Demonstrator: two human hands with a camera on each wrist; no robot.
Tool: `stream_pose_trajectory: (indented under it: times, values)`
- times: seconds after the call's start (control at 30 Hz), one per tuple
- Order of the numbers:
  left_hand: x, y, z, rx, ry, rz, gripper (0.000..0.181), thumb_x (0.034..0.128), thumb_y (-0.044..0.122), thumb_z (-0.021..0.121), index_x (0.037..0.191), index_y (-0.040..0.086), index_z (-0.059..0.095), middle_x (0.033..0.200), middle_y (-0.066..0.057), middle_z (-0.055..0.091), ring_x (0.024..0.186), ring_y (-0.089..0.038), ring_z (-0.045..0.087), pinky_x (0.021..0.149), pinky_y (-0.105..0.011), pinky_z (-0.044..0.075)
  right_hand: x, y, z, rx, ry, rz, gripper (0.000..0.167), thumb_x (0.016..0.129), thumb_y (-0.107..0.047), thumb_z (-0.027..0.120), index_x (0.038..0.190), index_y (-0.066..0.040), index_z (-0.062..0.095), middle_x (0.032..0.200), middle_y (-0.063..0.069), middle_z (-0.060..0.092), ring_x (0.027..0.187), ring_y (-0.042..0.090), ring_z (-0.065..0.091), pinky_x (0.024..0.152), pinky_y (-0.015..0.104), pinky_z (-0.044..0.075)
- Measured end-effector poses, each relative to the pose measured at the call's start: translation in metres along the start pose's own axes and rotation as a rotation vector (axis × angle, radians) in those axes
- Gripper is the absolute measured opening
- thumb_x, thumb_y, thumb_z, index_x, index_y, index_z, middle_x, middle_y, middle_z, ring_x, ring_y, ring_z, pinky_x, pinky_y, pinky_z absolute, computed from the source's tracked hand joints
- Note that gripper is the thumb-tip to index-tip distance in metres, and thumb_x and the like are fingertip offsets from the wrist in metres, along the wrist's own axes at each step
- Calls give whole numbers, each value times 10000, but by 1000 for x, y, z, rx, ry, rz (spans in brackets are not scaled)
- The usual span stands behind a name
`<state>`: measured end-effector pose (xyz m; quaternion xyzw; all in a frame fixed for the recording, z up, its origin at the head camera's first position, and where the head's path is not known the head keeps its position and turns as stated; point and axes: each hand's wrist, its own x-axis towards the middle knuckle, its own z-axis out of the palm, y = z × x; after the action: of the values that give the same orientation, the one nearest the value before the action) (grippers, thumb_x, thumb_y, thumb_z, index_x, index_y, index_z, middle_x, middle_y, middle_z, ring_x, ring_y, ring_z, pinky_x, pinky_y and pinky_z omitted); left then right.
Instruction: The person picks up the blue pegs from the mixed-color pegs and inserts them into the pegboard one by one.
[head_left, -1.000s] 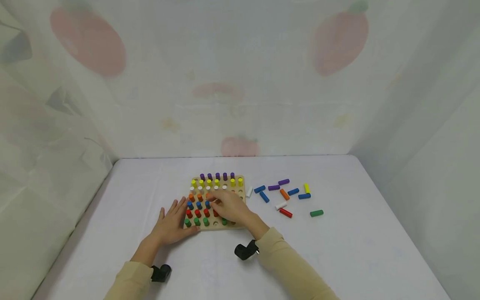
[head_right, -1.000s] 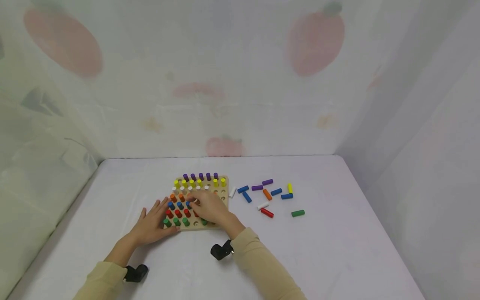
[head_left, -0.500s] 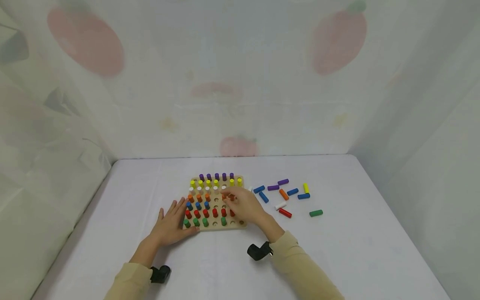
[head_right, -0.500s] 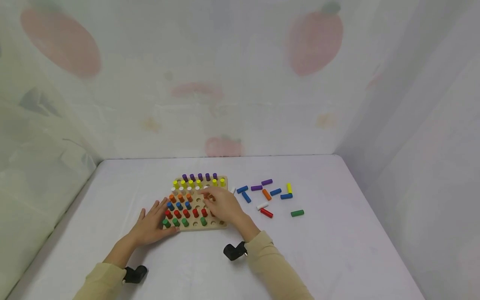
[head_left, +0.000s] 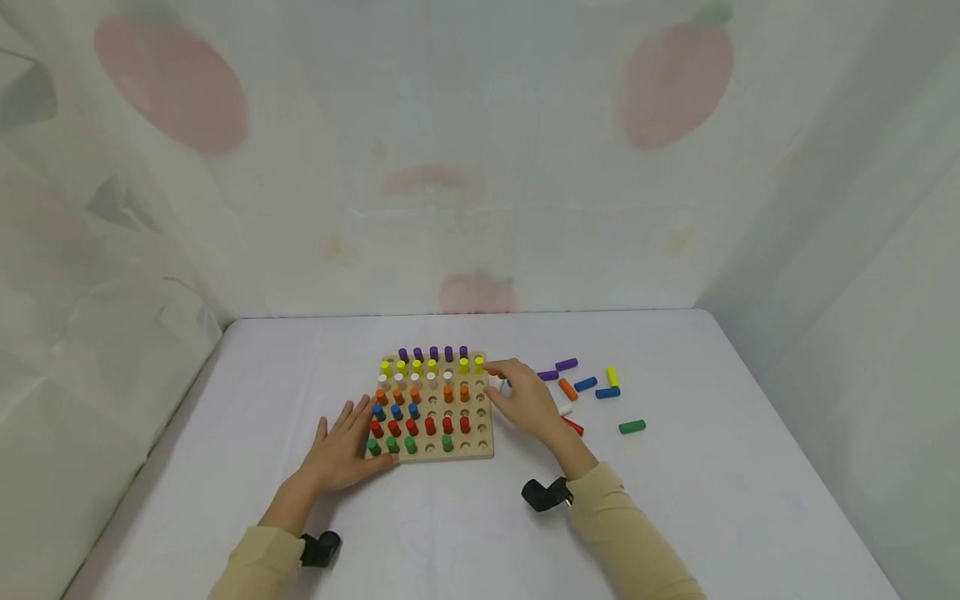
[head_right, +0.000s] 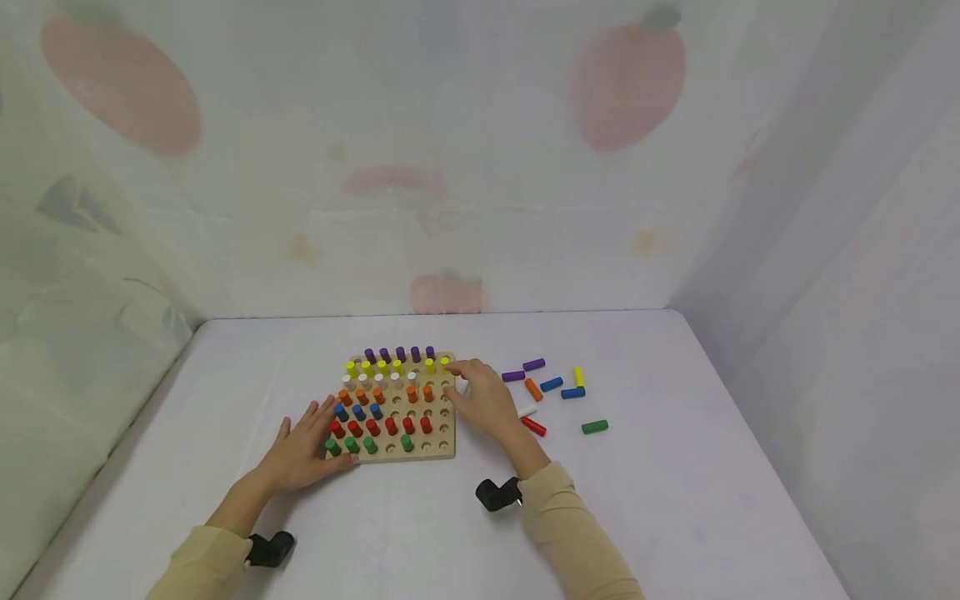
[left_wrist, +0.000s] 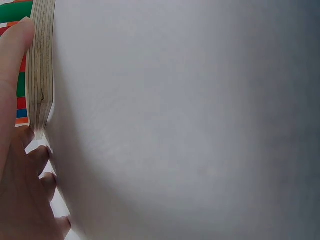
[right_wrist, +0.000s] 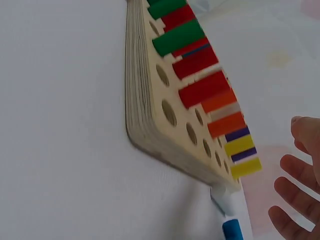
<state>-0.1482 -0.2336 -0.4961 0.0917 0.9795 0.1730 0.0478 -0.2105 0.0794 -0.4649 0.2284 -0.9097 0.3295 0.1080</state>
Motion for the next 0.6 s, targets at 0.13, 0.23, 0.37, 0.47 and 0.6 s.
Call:
stream_pose_trajectory:
  times: [0.13,0.23,0.37,0.47,0.6]
  values:
    - [0,0,0,3,-1,0,1073,699,711,587,1471,73,203,1524,-135,201,1386,-394,145,1037,-684,33,-2,12,-1,-6,35,21,346,842,-226,672,1170,-135,605,1065,9,634,966,142,596,821,307,514]
    - [0,0,0,4,0,0,1073,698,712,586,1471,74,204,1523,-135,202,1386,-394,147,1036,-685,35,-3,20,-2,-5,30,60,341,842,-233,671,1163,-138,608,1056,11,638,967,162,605,822,306,514]
    - [0,0,-1,8,0,-1,1074,699,714,584,1472,76,200,1524,-134,202,1385,-395,149,1036,-685,37,-5,29,-4,-17,-9,127,353,842,-259,667,1165,-134,599,1067,32,633,967,189,605,818,322,517]
    - [-1,1,-1,10,-1,-1,1074,698,712,586,1472,73,202,1523,-135,202,1385,-396,150,1036,-685,37,-6,34,-6,-22,-51,182,364,837,-265,670,1161,-119,592,1081,50,627,982,192,599,828,330,512]
    - [0,1,-1,10,-1,-2,1072,699,706,591,1471,72,204,1523,-136,204,1384,-399,151,1036,-686,37,-7,40,-7,-61,-86,229,365,833,-282,671,1152,-123,591,1082,34,624,981,180,602,822,323,509]
